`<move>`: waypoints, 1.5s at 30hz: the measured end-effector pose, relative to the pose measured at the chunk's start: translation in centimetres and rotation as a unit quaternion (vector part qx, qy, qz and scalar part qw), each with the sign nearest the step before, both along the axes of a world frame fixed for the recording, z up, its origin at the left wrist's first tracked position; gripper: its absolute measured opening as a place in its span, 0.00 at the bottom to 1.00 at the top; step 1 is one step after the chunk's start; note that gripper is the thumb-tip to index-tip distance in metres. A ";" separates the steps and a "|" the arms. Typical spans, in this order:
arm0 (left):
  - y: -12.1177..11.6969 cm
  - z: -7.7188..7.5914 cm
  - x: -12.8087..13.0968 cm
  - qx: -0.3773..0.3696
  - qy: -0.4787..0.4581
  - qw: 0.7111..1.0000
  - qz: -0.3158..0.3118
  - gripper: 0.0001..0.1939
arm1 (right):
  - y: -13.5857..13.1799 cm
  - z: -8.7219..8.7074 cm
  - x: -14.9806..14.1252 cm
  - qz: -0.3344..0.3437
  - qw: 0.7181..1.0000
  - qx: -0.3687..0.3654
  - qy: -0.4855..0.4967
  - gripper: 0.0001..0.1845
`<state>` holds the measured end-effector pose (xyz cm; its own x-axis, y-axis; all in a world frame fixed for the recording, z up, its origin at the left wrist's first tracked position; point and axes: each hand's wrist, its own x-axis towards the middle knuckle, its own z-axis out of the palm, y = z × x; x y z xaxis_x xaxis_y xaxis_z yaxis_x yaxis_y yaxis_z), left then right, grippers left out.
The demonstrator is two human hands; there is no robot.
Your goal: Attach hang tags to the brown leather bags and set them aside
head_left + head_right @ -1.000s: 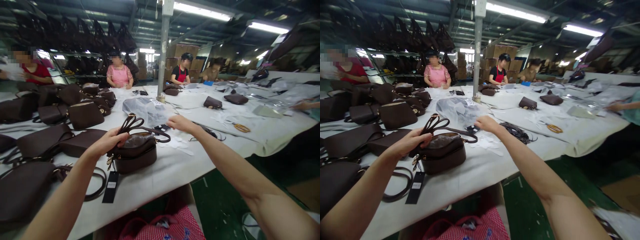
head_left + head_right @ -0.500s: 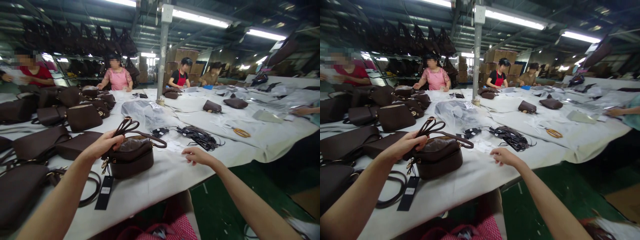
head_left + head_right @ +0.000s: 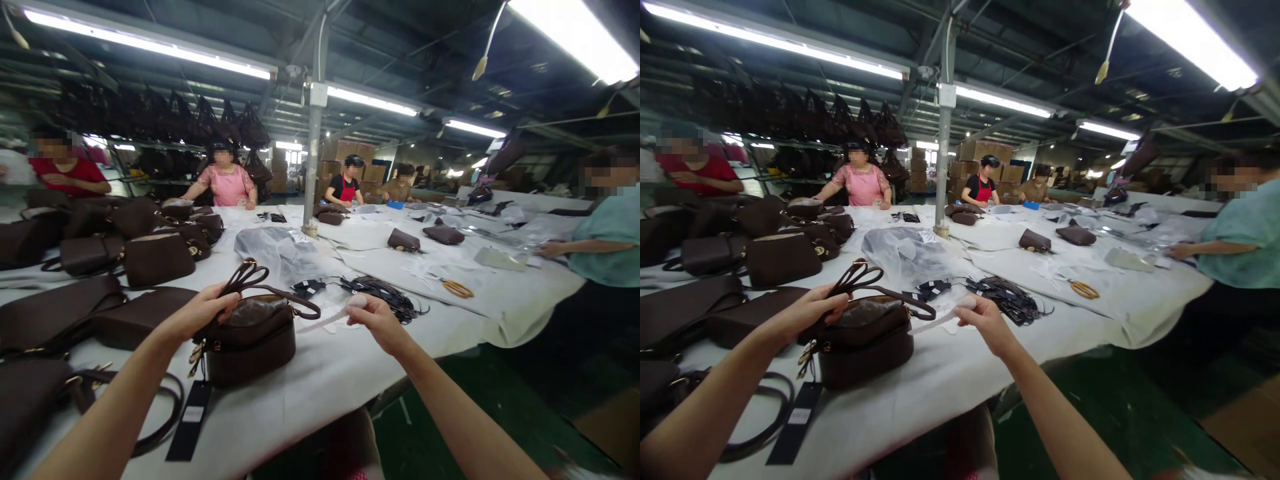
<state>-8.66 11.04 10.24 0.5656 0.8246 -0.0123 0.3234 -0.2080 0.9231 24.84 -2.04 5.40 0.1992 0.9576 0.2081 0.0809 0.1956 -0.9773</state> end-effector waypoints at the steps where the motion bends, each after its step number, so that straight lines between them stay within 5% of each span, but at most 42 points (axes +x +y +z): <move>1: -0.2 0.1 0.0 -0.001 -0.004 1.000 -0.002 0.17 | 0.1 0.2 -0.7 0.018 0.999 -0.013 0.029 0.15; 9: -0.2 -0.1 -0.2 -0.008 -0.034 0.999 -0.016 0.15 | 0.4 2.1 -4.9 0.085 0.989 -0.062 0.102 0.17; 16: 1.1 -1.6 -0.1 -0.033 -0.111 0.993 -0.037 0.12 | 1.5 2.4 -8.4 0.141 0.984 -0.106 0.008 0.19; 20: 1.3 -1.6 -0.1 -0.027 -0.118 0.992 -0.042 0.11 | 4.0 3.2 -12.8 0.157 0.976 -0.127 -0.079 0.13; 25: 0.9 -1.4 0.0 0.056 -0.112 0.992 -0.012 0.09 | 9.3 3.6 -17.0 0.085 0.977 -0.126 -0.149 0.06; 30: 0.4 -1.4 0.0 0.208 -0.019 0.978 -0.027 0.23 | 12.3 1.9 -18.5 0.092 0.996 -0.016 0.006 0.04; 35: 0.3 -0.9 -0.4 0.258 0.145 0.955 0.023 0.37 | 11.4 1.1 -18.7 0.167 0.977 -0.040 0.124 0.11; 41: -0.2 -0.7 0.8 0.303 0.244 0.921 0.034 0.37 | 12.1 0.9 -19.3 0.091 0.967 -0.051 0.233 0.21; 45: 0.0 -1.7 1.4 0.315 0.208 0.924 0.052 0.40 | 13.0 1.0 -19.6 0.061 0.946 -0.055 0.314 0.20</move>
<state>-7.23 11.03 8.55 0.5367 0.7920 0.2911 0.6722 -0.6099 0.4198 5.22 10.97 6.36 0.1375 0.9904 -0.0162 -0.5393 0.0611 -0.8399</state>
